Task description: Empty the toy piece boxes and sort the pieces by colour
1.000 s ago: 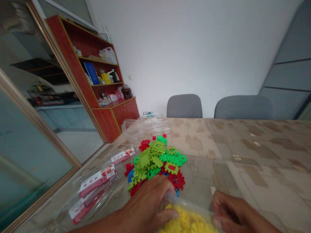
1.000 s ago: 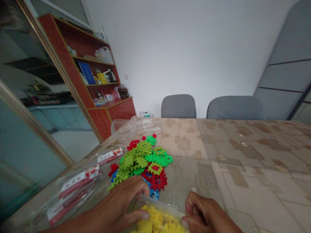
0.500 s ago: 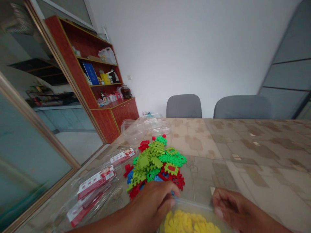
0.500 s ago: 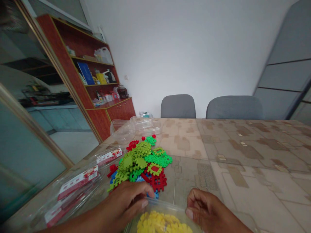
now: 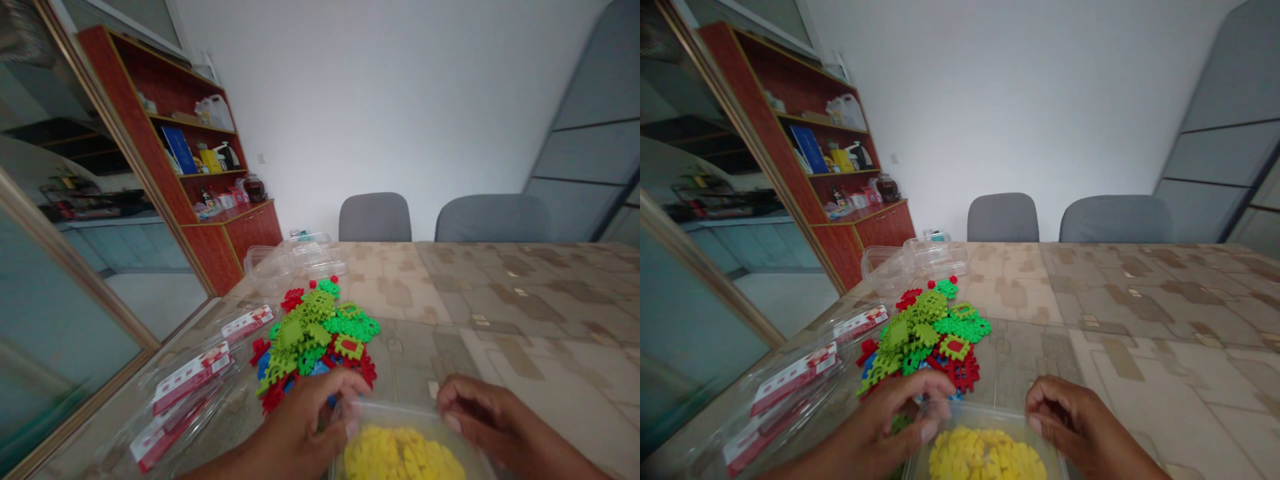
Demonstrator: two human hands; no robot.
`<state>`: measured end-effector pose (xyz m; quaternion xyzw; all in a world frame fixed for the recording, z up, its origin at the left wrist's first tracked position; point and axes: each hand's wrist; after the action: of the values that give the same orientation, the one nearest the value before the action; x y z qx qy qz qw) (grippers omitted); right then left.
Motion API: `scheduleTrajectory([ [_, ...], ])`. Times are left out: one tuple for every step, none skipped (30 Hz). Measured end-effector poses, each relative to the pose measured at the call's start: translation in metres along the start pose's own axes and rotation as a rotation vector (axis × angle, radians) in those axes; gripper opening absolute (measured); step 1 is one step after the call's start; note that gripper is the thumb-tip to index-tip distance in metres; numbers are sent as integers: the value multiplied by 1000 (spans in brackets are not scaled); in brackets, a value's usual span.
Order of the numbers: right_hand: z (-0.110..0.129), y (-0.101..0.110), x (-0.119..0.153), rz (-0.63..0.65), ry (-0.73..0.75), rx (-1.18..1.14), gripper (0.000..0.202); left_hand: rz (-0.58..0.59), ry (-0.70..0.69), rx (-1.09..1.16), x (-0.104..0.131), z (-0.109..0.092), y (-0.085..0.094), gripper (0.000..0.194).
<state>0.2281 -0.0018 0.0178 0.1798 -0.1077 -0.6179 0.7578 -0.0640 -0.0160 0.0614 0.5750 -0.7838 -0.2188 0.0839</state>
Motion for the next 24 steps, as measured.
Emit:
scheduleTrajectory([
  [0, 0, 0, -4, 3, 11, 34, -24, -115, -138, 2, 1, 1, 34],
  [0, 0, 0, -10, 8, 29, 32, -24, -234, -256, 3, 3, 1, 39],
  [0, -1, 0, -16, 21, 54, 30, 0, -334, -353, 4, 6, -1, 46],
  [0, -1, 0, -26, 43, 88, 29, 32, -408, -441, 6, 10, -5, 51],
  [1, -1, 0, -36, 67, 124, 27, 54, -468, -528, 7, 14, -12, 53],
  [1, -2, -1, -38, 88, 157, 26, 64, -517, -616, 8, 19, -19, 51],
  [1, -1, -1, -33, 100, 183, 25, 61, -563, -697, 9, 23, -27, 47],
  [1, 0, -1, -26, 105, 201, 24, 55, -613, -763, 10, 26, -35, 46],
  [2, 1, 0, -17, 107, 212, 24, 47, -659, -815, 10, 29, -43, 47],
  [2, 3, 0, -8, 106, 213, 24, 43, -706, -854, 10, 30, -49, 50],
  [2, 4, 1, 5, 100, 206, 26, 37, -737, -885, 9, 30, -53, 52],
  [1, 6, 1, 18, 87, 194, 29, 33, -756, -906, 8, 29, -56, 55],
  [1, 8, 2, 36, 68, 173, 33, 33, -768, -918, 7, 27, -58, 56],
  [0, 10, 2, 60, 46, 142, 37, 33, -770, -916, 5, 25, -59, 57],
  [-1, 11, 2, 83, 21, 109, 42, 31, -760, -903, 4, 24, -59, 58],
  [-2, 12, 2, 105, -3, 74, 46, 27, -742, -878, 3, 22, -59, 59],
  [-3, 12, 2, 127, -21, 39, 50, 25, -719, -846, 2, 21, -59, 60],
  [-4, 12, 1, 140, -33, 3, 54, 31, -694, -812, 1, 19, -59, 59],
  [-5, 11, 0, 148, -47, -28, 56, 46, -669, -778, 0, 18, -59, 58],
  [-6, 11, -1, 161, -63, -52, 58, 72, -651, -749, -1, 16, -58, 58],
  [-6, 10, -2, 177, -75, -74, 60, 97, -640, -728, -3, 14, -56, 58],
  [-6, 10, -2, 194, -85, -90, 61, 121, -641, -714, -4, 11, -54, 59],
  [-7, 10, -3, 207, -89, -102, 62, 141, -642, -705, -5, 9, -51, 60],
  [-8, 9, -4, 215, -88, -111, 63, 154, -634, -698, -7, 6, -47, 61],
])
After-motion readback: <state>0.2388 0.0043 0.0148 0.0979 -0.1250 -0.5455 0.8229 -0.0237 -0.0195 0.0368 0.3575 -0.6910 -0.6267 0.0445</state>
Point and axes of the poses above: each hand's wrist, its own x-axis away from the middle knuckle, its own y-axis out of the back of the hand, z = x × y, and after that the axes turned 14 degrees about -z, right-handed
